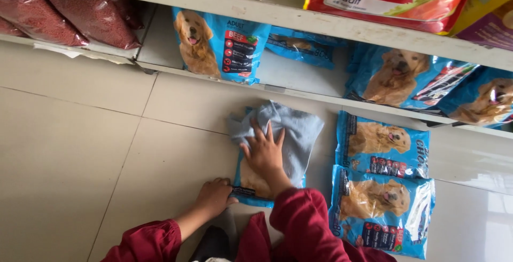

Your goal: Wiping down bags of dog food with a cloth in a grocery store aisle

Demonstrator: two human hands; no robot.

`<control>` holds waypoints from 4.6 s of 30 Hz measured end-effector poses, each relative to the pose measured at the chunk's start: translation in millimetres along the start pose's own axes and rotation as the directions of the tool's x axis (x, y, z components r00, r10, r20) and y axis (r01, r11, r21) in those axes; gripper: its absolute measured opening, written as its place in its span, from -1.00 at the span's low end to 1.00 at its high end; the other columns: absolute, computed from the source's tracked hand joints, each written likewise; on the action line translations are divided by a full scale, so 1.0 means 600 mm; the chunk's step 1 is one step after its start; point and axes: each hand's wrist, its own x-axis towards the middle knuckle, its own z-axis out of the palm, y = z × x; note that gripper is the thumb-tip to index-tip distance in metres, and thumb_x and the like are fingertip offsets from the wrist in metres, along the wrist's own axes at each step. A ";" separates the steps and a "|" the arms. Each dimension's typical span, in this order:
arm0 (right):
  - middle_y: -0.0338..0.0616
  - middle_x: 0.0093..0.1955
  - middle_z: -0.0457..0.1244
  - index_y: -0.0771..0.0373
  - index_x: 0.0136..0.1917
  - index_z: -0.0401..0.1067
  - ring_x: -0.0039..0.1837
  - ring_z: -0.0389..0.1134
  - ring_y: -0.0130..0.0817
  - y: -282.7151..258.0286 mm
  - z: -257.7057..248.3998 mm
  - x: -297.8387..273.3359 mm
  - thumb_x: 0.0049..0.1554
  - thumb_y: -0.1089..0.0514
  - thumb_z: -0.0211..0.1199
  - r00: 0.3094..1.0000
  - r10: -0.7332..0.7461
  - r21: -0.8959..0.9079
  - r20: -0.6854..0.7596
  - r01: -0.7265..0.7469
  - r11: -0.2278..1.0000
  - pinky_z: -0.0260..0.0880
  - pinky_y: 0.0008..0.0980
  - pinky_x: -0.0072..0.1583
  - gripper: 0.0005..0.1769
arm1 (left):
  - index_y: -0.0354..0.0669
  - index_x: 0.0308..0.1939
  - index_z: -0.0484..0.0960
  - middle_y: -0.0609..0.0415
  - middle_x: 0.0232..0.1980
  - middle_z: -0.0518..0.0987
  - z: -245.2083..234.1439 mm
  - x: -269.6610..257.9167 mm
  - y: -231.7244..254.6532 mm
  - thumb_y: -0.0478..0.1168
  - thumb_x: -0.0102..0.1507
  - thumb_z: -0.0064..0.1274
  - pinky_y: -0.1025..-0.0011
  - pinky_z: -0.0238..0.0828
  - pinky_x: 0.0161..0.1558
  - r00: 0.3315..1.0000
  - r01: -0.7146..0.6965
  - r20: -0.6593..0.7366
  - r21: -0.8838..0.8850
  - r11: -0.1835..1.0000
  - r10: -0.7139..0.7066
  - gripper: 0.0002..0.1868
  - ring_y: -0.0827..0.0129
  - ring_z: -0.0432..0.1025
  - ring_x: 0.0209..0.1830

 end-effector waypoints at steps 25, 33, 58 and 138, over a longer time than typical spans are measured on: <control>-0.16 0.09 0.28 0.04 -0.13 0.50 0.47 0.17 0.03 -0.023 0.069 -0.135 0.23 -0.31 0.02 0.821 -0.552 -0.131 -0.147 0.537 0.833 -0.07 0.56 0.42 -0.54 | 0.03 -0.28 0.73 0.17 -0.20 0.68 -0.044 -0.030 0.003 0.14 0.27 0.05 0.10 0.42 -0.05 0.996 0.052 -0.062 -0.099 0.994 -0.058 -0.67 0.22 0.53 0.01; -0.43 -0.17 0.31 -0.16 -0.37 0.53 0.28 0.27 -0.32 -0.047 0.109 -0.109 0.05 -0.46 0.22 0.812 -0.470 -0.096 -0.346 0.467 0.879 0.08 0.31 0.34 -0.56 | -0.20 -0.56 0.63 -0.08 -0.50 0.57 -0.099 -0.041 0.020 0.05 -0.01 0.34 0.12 0.50 -0.32 0.956 0.188 -0.144 -0.365 0.912 -0.255 -0.61 -0.04 0.58 -0.34; -0.37 0.58 0.07 -0.18 -0.01 0.48 0.38 0.27 0.19 0.142 0.025 -0.248 0.23 -0.37 0.02 0.948 -0.317 -0.289 -0.007 0.301 0.909 0.03 0.81 0.25 -0.62 | -0.20 -0.65 0.62 -0.12 -0.52 0.58 -0.117 -0.025 0.038 0.13 -0.07 0.40 0.06 0.54 -0.23 0.950 0.291 -0.028 -0.288 0.912 -0.312 -0.53 -0.12 0.58 -0.32; 0.27 0.15 0.36 0.62 0.53 -0.21 0.21 0.46 0.11 0.158 0.061 -0.260 0.09 0.03 0.23 0.738 0.461 0.272 0.494 -0.634 0.724 0.58 -0.03 0.12 0.01 | -0.06 -0.61 0.64 0.05 -0.47 0.57 -0.089 -0.017 0.025 0.33 -0.01 0.38 0.19 0.57 -0.23 0.926 0.376 0.064 -0.208 0.903 -0.371 -0.45 0.08 0.61 -0.27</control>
